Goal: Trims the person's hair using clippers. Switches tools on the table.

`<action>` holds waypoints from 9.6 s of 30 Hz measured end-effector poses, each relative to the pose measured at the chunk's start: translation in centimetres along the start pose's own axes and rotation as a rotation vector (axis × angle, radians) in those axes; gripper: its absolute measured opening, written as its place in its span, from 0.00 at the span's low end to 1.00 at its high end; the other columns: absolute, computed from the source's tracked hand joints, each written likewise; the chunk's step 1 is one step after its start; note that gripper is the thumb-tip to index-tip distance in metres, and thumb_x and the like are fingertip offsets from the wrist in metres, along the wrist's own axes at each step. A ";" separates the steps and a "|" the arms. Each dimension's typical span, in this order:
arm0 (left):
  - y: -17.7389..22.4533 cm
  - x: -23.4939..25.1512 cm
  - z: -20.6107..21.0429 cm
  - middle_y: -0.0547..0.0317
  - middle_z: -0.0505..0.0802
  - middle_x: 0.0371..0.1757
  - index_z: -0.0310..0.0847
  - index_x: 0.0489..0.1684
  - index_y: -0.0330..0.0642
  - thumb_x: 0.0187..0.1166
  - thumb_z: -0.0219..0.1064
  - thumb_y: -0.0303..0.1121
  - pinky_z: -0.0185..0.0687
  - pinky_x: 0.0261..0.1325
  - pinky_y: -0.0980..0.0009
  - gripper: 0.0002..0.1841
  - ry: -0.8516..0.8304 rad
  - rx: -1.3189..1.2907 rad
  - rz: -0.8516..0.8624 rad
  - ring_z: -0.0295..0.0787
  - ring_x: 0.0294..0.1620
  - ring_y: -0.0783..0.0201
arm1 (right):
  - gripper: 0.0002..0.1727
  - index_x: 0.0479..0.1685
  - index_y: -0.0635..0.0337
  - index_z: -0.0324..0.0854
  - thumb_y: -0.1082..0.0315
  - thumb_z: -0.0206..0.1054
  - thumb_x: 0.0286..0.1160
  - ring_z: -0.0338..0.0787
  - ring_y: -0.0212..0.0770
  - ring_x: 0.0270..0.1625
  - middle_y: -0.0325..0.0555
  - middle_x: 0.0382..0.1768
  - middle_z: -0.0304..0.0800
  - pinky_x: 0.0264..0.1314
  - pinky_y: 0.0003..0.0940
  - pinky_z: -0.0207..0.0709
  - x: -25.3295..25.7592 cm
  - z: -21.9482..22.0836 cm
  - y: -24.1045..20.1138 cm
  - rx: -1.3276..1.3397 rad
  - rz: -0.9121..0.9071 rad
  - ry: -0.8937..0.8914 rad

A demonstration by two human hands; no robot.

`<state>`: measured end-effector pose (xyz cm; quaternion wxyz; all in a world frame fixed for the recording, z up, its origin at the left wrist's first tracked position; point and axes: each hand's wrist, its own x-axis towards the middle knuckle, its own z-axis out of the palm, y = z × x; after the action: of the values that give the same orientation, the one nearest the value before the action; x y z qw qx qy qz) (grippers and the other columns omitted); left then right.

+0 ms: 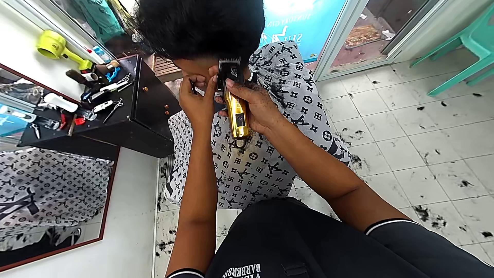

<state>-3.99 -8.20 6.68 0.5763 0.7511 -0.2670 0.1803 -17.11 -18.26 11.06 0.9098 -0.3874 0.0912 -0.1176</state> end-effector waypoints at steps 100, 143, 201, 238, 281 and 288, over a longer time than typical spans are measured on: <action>12.2 15.5 -4.4 0.34 0.90 0.52 0.87 0.49 0.36 0.60 0.72 0.74 0.70 0.62 0.27 0.42 -0.570 0.792 0.115 0.85 0.59 0.36 | 0.13 0.61 0.63 0.75 0.64 0.61 0.86 0.95 0.46 0.47 0.52 0.47 0.91 0.48 0.42 0.91 2.8 -6.1 -1.2 -0.132 0.092 -0.145; 12.0 16.0 -4.5 0.33 0.89 0.57 0.85 0.56 0.36 0.60 0.75 0.71 0.69 0.68 0.30 0.43 -0.570 0.779 0.095 0.84 0.64 0.38 | 0.11 0.59 0.60 0.73 0.64 0.60 0.87 0.95 0.46 0.41 0.51 0.42 0.90 0.38 0.41 0.91 3.9 -7.1 -2.7 -0.233 0.097 -0.181; 0.0 -0.5 -0.9 0.65 0.83 0.38 0.79 0.43 0.40 0.75 0.77 0.39 0.69 0.28 0.81 0.14 0.034 -0.197 -0.061 0.71 0.24 0.78 | 0.26 0.80 0.56 0.58 0.61 0.57 0.88 0.94 0.52 0.48 0.56 0.53 0.87 0.44 0.47 0.93 0.2 0.2 0.7 -0.221 -0.119 -0.117; 1.1 -0.3 0.3 0.54 0.84 0.46 0.82 0.52 0.36 0.71 0.80 0.44 0.76 0.46 0.72 0.23 0.161 -0.035 0.061 0.80 0.45 0.67 | 0.14 0.61 0.54 0.73 0.58 0.58 0.86 0.90 0.40 0.35 0.46 0.43 0.86 0.34 0.36 0.89 -1.2 -3.4 0.4 -0.085 0.185 0.008; -1.3 -0.5 0.5 0.54 0.87 0.47 0.84 0.54 0.38 0.68 0.80 0.47 0.78 0.50 0.73 0.25 0.173 0.052 -0.053 0.83 0.47 0.67 | 0.17 0.71 0.58 0.72 0.62 0.57 0.90 0.92 0.51 0.55 0.55 0.54 0.87 0.55 0.50 0.89 0.4 1.5 0.4 0.100 0.135 -0.050; -1.5 -0.5 0.5 0.55 0.86 0.46 0.85 0.53 0.38 0.69 0.80 0.47 0.77 0.49 0.73 0.24 0.177 0.032 -0.043 0.82 0.46 0.67 | 0.17 0.71 0.58 0.72 0.64 0.57 0.89 0.92 0.51 0.53 0.55 0.53 0.87 0.52 0.49 0.90 0.4 1.7 0.4 0.101 0.111 -0.044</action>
<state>-3.50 -8.28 5.12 0.5892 0.7469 -0.1959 0.2380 -16.24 -16.89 11.88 0.9351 -0.3379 0.0864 -0.0631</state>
